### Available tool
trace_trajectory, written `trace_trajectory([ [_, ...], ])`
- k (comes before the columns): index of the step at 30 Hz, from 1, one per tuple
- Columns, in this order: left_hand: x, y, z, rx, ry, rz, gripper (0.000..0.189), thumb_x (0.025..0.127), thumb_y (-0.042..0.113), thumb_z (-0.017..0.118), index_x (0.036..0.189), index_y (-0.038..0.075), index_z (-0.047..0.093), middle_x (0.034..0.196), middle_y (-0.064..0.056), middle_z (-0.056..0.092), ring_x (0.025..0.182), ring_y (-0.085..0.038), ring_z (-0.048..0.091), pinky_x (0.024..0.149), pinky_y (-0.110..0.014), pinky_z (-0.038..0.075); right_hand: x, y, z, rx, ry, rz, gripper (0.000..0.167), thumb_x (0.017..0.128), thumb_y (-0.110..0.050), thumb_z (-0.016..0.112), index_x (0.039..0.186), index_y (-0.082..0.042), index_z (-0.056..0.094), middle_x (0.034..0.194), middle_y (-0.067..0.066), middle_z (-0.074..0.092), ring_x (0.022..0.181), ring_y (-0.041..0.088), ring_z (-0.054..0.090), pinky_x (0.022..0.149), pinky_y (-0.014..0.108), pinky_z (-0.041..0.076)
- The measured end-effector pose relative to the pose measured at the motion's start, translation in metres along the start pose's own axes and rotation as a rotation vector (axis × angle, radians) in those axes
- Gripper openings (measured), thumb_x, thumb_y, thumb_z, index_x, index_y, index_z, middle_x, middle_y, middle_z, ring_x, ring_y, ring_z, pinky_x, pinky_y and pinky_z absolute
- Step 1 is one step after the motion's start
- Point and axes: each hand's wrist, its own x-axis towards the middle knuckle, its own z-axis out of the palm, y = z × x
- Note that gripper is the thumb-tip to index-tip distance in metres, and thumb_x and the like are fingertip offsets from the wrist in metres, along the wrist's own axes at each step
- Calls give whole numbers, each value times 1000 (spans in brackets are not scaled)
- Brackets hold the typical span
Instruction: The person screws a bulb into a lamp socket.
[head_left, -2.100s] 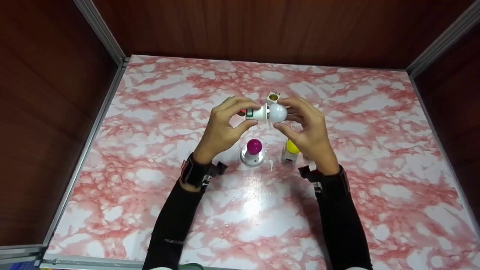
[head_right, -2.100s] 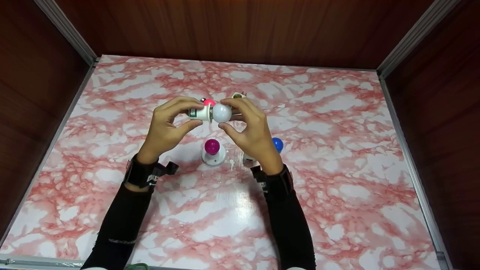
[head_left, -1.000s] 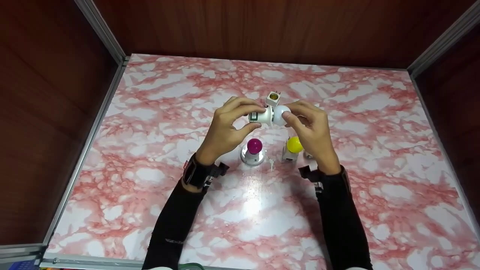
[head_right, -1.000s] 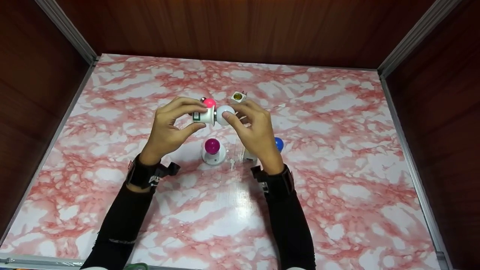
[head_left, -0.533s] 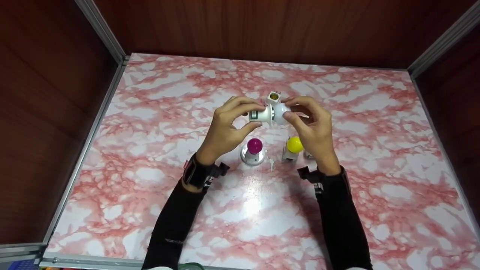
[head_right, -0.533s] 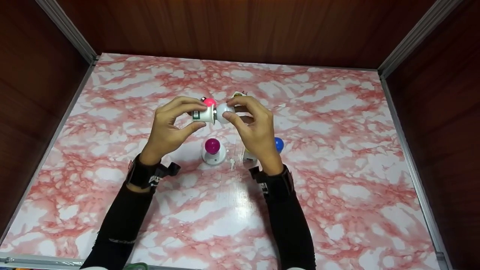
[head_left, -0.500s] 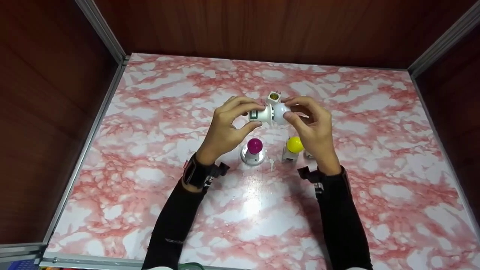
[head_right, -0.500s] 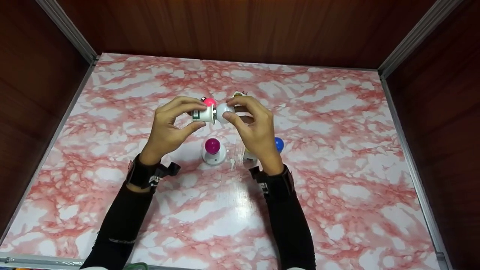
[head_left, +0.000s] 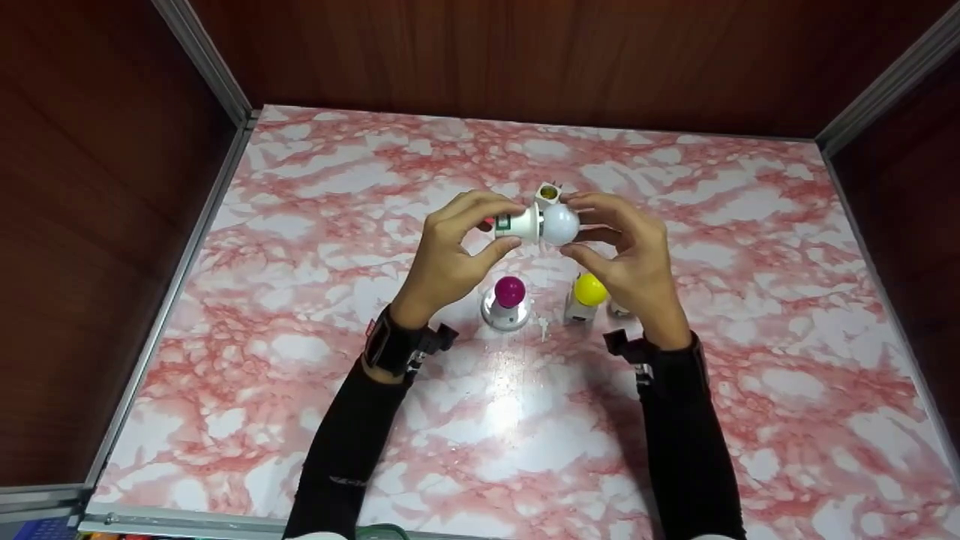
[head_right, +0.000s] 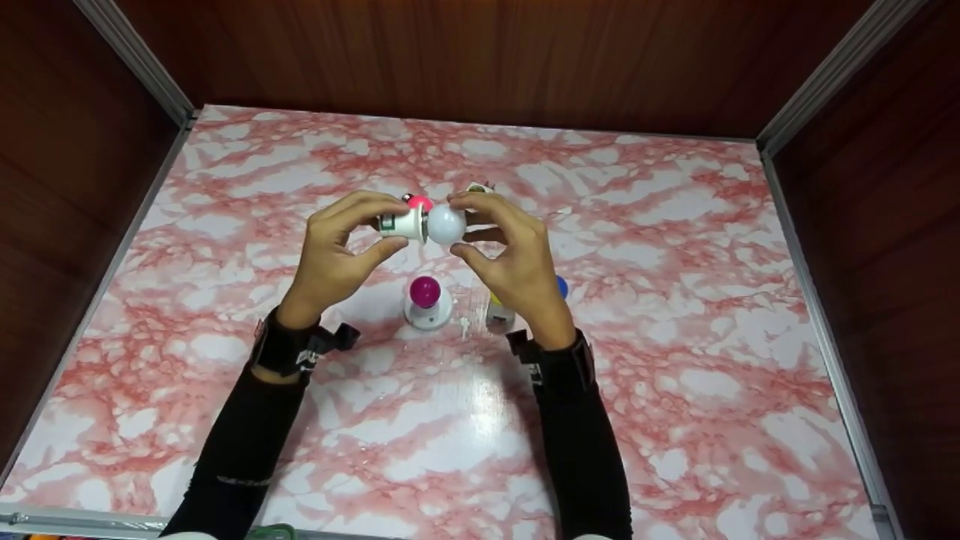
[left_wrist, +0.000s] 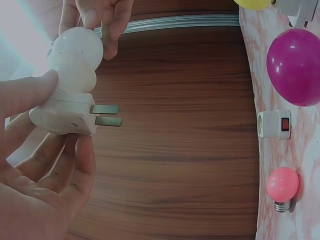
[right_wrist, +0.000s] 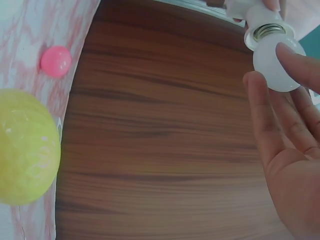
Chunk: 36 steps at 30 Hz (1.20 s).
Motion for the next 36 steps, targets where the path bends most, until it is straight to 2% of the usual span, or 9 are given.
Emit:
trace_trajectory([
  [3, 0, 0, 0, -8, 1, -3, 29, 94, 17, 82, 120, 5, 78, 117, -11, 77, 100, -15, 69, 88, -24, 59, 0, 0, 0, -9, 0, -34, 46, 81, 18, 81, 124, 11, 69, 127, 27, 72, 110, 12, 78, 89, 27, 68],
  [8, 0, -1, 1, -11, -3, 5, 29, 94, 15, 82, 121, 5, 78, 117, -11, 77, 100, -15, 69, 88, -24, 60, 1, 0, 0, -21, -4, -55, 44, 81, 18, 81, 123, 9, 71, 128, 15, 75, 109, 12, 77, 89, 26, 68],
  [11, 0, -1, 1, -10, -6, 12, 29, 94, 14, 82, 121, 4, 77, 118, -11, 77, 101, -15, 70, 88, -23, 60, 1, 1, -1, -26, -9, -48, 44, 81, 16, 82, 124, 8, 71, 128, 9, 74, 108, 12, 77, 89, 26, 68],
  [17, 0, -1, 0, 0, -10, 20, 29, 94, 15, 82, 120, 4, 77, 119, -12, 76, 105, -17, 69, 90, -23, 59, -1, 1, -3, -33, -30, -21, 46, 83, 14, 82, 127, 6, 71, 129, 11, 74, 105, 11, 77, 89, 26, 67],
  [21, 0, -1, 0, 10, -10, 27, 29, 93, 15, 83, 120, 4, 78, 119, -13, 76, 107, -19, 69, 91, -24, 60, 0, 3, -4, -37, -49, 1, 47, 85, 11, 81, 130, 6, 69, 130, 8, 75, 104, 11, 76, 89, 28, 68],
  [26, 0, -1, 0, 18, -17, 30, 31, 96, 24, 80, 120, 5, 78, 120, -13, 76, 109, -19, 69, 92, -24, 60, 0, 3, -5, -31, -58, 21, 47, 87, 9, 81, 132, 7, 68, 129, -3, 75, 102, 10, 75, 89, 28, 67],
  [29, 0, -1, 0, 18, -17, 30, 31, 96, 24, 80, 120, 5, 78, 119, -12, 76, 109, -19, 69, 92, -25, 60, 0, 3, -5, -25, -59, 27, 47, 87, 9, 81, 132, 7, 67, 128, -10, 75, 100, 9, 75, 88, 26, 67],
  [33, 0, -1, 1, 12, -10, 33, 30, 94, 18, 82, 120, 4, 79, 118, -13, 76, 109, -20, 69, 92, -27, 62, 0, 3, -5, -30, -57, 40, 47, 87, 10, 80, 132, 8, 67, 127, -9, 76, 99, 9, 74, 88, 25, 66],
  [36, 0, -1, 1, 7, -8, 37, 29, 93, 14, 83, 120, 4, 79, 118, -13, 76, 110, -21, 70, 92, -27, 62, -1, 3, -6, -42, -57, 65, 47, 87, 10, 80, 133, 6, 68, 127, -2, 77, 97, 9, 74, 88, 22, 66],
])
